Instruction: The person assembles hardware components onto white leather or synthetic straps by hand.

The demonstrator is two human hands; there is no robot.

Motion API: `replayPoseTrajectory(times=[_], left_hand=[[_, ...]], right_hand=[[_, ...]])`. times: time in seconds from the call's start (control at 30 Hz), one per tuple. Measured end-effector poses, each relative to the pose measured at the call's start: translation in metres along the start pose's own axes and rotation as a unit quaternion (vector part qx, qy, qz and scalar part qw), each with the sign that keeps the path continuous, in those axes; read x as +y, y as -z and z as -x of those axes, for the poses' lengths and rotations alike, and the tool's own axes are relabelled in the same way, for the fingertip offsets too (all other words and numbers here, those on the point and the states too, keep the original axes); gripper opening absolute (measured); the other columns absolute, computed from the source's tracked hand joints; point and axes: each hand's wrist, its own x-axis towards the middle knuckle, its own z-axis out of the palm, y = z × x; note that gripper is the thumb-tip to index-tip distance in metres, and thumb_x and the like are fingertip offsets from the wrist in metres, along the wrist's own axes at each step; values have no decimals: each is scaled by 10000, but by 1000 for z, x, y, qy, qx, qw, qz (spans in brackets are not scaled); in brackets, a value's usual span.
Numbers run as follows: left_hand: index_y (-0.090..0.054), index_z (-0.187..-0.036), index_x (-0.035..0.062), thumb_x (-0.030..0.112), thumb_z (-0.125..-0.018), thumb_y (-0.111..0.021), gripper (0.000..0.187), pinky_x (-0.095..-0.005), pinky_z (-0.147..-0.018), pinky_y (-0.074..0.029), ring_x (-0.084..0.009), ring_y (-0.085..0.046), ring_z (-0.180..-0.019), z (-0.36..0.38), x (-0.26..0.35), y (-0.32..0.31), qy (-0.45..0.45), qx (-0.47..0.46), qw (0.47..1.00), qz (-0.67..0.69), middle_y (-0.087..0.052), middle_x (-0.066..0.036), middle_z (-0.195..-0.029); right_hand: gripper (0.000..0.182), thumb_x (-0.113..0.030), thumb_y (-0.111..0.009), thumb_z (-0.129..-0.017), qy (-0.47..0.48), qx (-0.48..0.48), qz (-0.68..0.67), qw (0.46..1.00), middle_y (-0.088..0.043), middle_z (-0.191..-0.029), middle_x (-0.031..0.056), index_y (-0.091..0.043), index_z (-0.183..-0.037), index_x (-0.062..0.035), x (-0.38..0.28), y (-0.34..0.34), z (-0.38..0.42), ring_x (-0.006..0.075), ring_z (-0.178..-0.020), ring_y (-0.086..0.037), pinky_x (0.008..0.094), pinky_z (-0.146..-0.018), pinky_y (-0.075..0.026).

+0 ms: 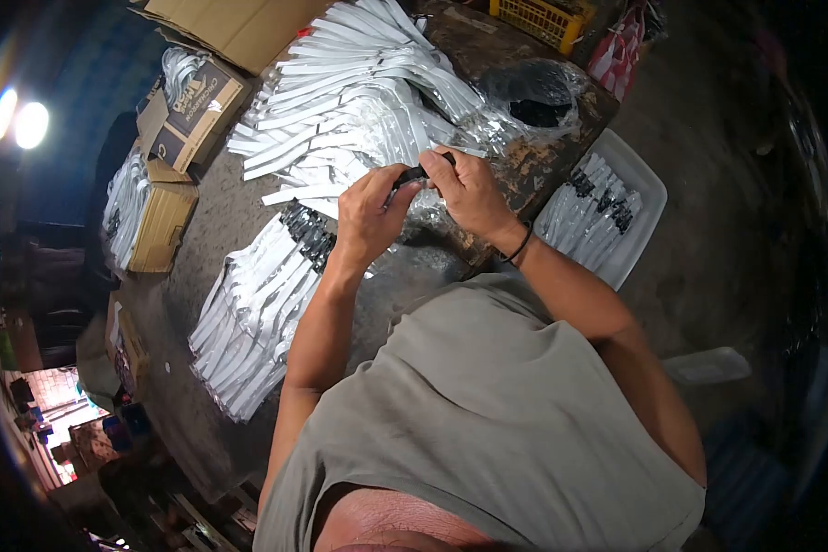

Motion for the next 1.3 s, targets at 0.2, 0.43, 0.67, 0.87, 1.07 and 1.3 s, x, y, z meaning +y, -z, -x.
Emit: replayPoseTrajectory(times=[0.2, 0.43, 0.67, 0.87, 1.07, 1.3], left_hand=[[-646, -940, 7, 48, -748, -741, 218, -327, -529, -480, -238, -604, -580, -4, 6, 6, -64, 7, 997, -33, -636, -102, -743], [-649, -963, 15, 51, -739, -753, 250, -315, -538, -487, -237, -609, -592, -4, -2, 9, -30, 18, 999, -26, -642, -101, -757], [-647, -1033, 24, 120, -715, -802, 366, -314, -562, -492, -216, -616, -621, -4, -1, 9, -16, 33, 999, 4, -656, -92, -791], [-579, -1202, 16, 233, -700, -827, 601, -340, -724, -517, -248, -634, -832, 0, -2, 12, 10, 19, 999, 47, -662, -137, -988], [-570, -1197, -24, 283, -752, -796, 586, -351, -820, -501, -261, -625, -966, 6, -34, 19, 53, -25, 981, 182, -641, -194, -1097], [-635, -861, -7, 267, -869, -698, 281, -283, -552, -394, -92, -430, -601, -3, -27, 19, 217, -114, 945, 215, -548, -50, -612]], right_hand=[[397, -341, -530, -974, -1, -99, 49, 994, -492, -597, -11, -587, -769, -6, -22, 20, -14, 59, -581, -467, 236, -530, -396], [365, -319, -536, -975, 76, -19, 74, 994, -517, -613, -27, -591, -787, -11, -21, 2, -5, 45, -550, -453, 226, -501, -383], [354, -335, -532, -977, 12, -52, 21, 998, -521, -615, -37, -592, -792, -39, -24, 7, -14, 27, -541, -454, 207, -484, -375], [349, -347, -537, -974, -10, -42, 16, 999, -520, -619, -44, -589, -786, -58, -19, 9, -16, 26, -547, -457, 200, -483, -362], [364, -351, -535, -978, 29, -61, 44, 997, -501, -618, -50, -578, -773, -54, -31, 20, -28, 22, -549, -426, 207, -480, -343], [396, -355, -528, -982, 202, -91, 199, 954, -455, -646, 4, -552, -783, -14, -58, 22, -47, 71, -610, -389, 270, -538, -360]])
